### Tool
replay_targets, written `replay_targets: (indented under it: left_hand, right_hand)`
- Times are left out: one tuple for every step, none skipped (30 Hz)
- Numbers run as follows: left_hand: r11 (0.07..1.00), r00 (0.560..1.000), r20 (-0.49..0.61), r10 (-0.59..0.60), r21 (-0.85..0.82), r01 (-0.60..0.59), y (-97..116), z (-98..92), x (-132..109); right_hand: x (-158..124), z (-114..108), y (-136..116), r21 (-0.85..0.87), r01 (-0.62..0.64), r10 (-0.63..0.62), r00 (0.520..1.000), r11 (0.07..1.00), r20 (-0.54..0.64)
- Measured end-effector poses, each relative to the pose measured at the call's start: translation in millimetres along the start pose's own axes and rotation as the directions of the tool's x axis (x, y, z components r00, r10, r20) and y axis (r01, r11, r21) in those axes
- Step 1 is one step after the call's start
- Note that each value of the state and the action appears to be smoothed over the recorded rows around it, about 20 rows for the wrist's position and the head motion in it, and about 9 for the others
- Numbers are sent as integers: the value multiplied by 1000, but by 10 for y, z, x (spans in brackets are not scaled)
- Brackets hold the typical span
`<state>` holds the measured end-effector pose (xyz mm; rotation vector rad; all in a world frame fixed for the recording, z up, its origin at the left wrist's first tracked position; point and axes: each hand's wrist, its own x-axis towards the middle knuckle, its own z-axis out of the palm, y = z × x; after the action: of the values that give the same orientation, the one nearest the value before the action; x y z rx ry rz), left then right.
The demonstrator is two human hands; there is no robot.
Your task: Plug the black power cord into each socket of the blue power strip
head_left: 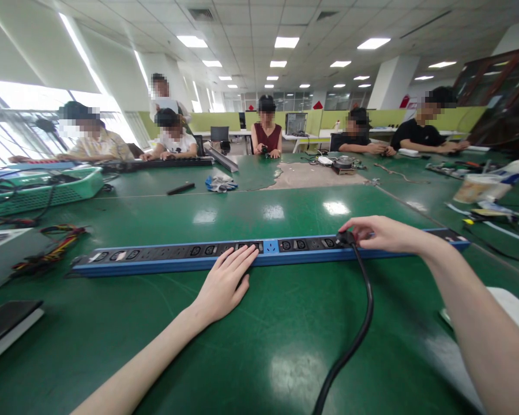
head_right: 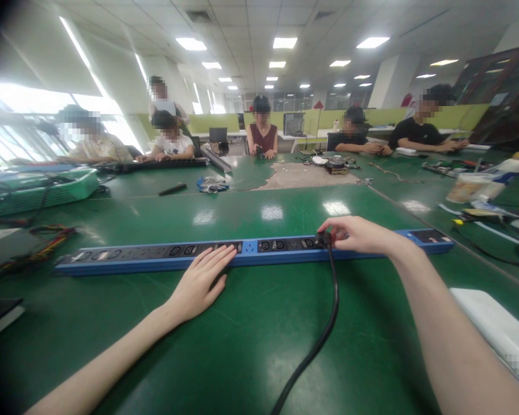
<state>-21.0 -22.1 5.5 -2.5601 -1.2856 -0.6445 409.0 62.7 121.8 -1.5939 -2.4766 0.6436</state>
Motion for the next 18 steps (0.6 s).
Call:
replay_targets:
  left_hand:
    - [1000, 1000, 2, -1, 1, 1, 2, -1, 1]
    - [1000, 1000, 5, -2, 4, 2, 4, -3, 1]
    - [1000, 1000, 10, -4, 7, 4, 6, -4, 2]
    - [1000, 1000, 14, -5, 10, 5, 7, -4, 2]
    - [1000, 1000, 17, -7, 12, 7, 8, -4, 2]
    - [1000, 1000, 17, -7, 13, 7, 9, -3, 2]
    - [1000, 1000, 15, -6, 12, 6, 8, -1, 2]
    - [1000, 1000, 10, -4, 9, 3, 8, 1, 1]
    - [1000, 1000, 5, -1, 7, 1, 6, 3, 1]
    - [1000, 1000, -1, 2, 4, -2, 4, 5, 1]
    - [1000, 1000, -5, 3, 2, -3, 2, 7, 1]
    - [1000, 1000, -7, 4, 0, -4, 0, 8, 1]
    - [1000, 1000, -6, 4, -1, -4, -1, 9, 0]
    - [1000, 1000, -4, 4, -1, -4, -3, 9, 0]
    - [1000, 1000, -1, 2, 0, -2, -4, 8, -2]
    - [1000, 1000, 3, 1, 1, -1, -5, 7, -3]
    - [1000, 1000, 7, -1, 3, 1, -5, 5, -4]
    - [1000, 1000, 12, -3, 5, 3, -6, 3, -6]
  right_hand:
    - [-7, -11, 11, -52, -9, 9, 1000, 999, -14]
    - [-10, -18, 13, -115, -36, 31, 999, 993, -41]
    - [-8, -21, 7, -183, -73, 60, 995, 980, -77]
    - [-3, -21, -7, -250, -113, 86, 989, 962, -118]
    - [4, -19, -26, -309, -147, 103, 983, 940, -155]
    - [12, -12, -50, -358, -173, 111, 976, 918, -185]
    - [20, -2, -76, -397, -189, 111, 971, 898, -211]
    - [27, 11, -103, -429, -198, 103, 967, 882, -233]
    - [34, 28, -132, -457, -202, 90, 963, 866, -254]
    - [40, 48, -160, -485, -207, 74, 958, 850, -278]
    - [46, 70, -190, -513, -212, 57, 952, 832, -302]
    - [53, 92, -219, -536, -219, 40, 945, 815, -324]
    - [61, 113, -246, -554, -230, 29, 937, 800, -347]
    - [72, 132, -268, -565, -249, 26, 927, 787, -373]
    - [84, 148, -284, -568, -273, 29, 916, 776, -400]
    - [100, 162, -290, -565, -296, 37, 905, 770, -424]
    - [117, 174, -285, -554, -318, 50, 894, 769, -444]
    - [136, 186, -267, -539, -340, 66, 884, 771, -463]
